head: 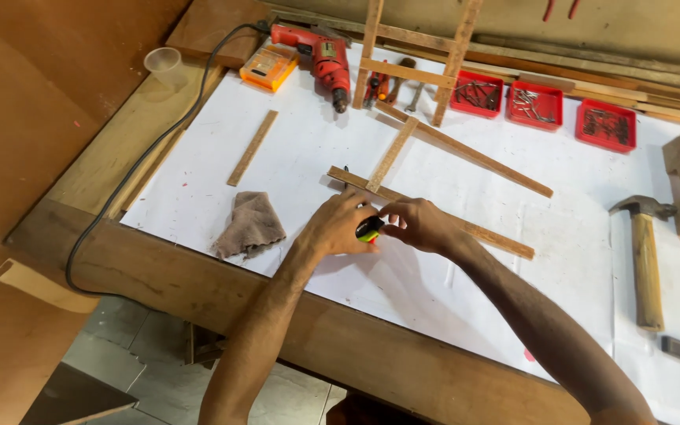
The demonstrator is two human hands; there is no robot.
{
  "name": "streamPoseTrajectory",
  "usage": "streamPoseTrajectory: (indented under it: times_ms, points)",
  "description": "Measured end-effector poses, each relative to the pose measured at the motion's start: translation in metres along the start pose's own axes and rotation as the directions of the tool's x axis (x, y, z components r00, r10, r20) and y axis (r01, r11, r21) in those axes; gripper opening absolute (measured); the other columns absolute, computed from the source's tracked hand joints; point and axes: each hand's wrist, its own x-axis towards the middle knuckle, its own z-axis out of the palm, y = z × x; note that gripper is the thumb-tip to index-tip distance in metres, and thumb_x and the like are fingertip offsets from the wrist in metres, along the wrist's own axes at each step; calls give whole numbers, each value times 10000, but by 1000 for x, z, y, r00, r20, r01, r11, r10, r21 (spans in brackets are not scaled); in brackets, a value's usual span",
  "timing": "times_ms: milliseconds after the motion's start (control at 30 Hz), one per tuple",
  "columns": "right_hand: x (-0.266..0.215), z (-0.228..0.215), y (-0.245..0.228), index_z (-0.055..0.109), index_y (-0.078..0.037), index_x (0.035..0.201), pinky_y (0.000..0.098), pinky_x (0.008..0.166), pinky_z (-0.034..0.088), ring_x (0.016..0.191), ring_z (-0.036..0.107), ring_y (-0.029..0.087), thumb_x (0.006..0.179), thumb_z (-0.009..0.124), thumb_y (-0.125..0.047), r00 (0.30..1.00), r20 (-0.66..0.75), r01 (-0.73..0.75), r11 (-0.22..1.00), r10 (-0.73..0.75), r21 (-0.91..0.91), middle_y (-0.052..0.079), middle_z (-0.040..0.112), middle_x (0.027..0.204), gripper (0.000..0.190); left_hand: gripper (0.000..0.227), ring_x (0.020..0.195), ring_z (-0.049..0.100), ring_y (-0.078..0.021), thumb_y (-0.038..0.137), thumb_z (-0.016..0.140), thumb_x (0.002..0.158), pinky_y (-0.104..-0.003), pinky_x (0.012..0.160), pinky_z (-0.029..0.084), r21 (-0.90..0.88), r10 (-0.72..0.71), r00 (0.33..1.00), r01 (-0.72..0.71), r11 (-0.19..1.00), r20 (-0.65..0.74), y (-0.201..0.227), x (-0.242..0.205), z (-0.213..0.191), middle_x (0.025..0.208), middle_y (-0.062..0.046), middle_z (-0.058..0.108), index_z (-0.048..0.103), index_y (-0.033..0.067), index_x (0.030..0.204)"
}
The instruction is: The person assembles a small wooden frame on a workbench: they position wooden slats, measure with a tape measure, mark and square lines with a pencil and an L-square, then hammer nails to fasten the joints, finally wiping their hands with a cloth.
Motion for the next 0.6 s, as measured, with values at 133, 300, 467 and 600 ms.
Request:
streamPoseTrajectory:
  times_ms: [133,300,467,600]
  points:
    - [27,-6,-14,746,-122,1113,389,672,619,775,751,222,908,766,-303,974,176,138,990,-142,31,82,780,910,274,706,1128,604,-297,643,907,633,-471,930,521,33,-49,998,47,998,44,-1,-17,-39,1122,-102,689,763,81,1036]
    - [77,-20,-44,746,-170,1113,401,675,614,767,756,233,874,777,-350,938,328,149,984,-110,-95,73,760,939,301,494,1060,647,-279,520,846,794,-442,910,545,-233,-85,929,-2,973,-361,-77,-30,-45,1048,-76,741,772,93,1032]
    - [148,3,-51,726,-164,1174,427,763,612,850,742,263,925,714,-306,933,323,221,962,-162,-157,72,772,952,287,405,1044,634,-301,358,836,836,-458,876,529,-105,-393,765,399,911,-510,-149,-33,-56,1084,-93,725,738,77,1109]
    - [206,37,-60,720,-125,1191,443,906,579,1105,655,298,950,672,-206,954,223,262,919,-200,-296,87,723,1187,259,483,1021,600,-316,296,845,816,-489,824,490,-79,-590,611,657,750,-528,-175,-37,-58,1082,-107,684,688,57,1205]
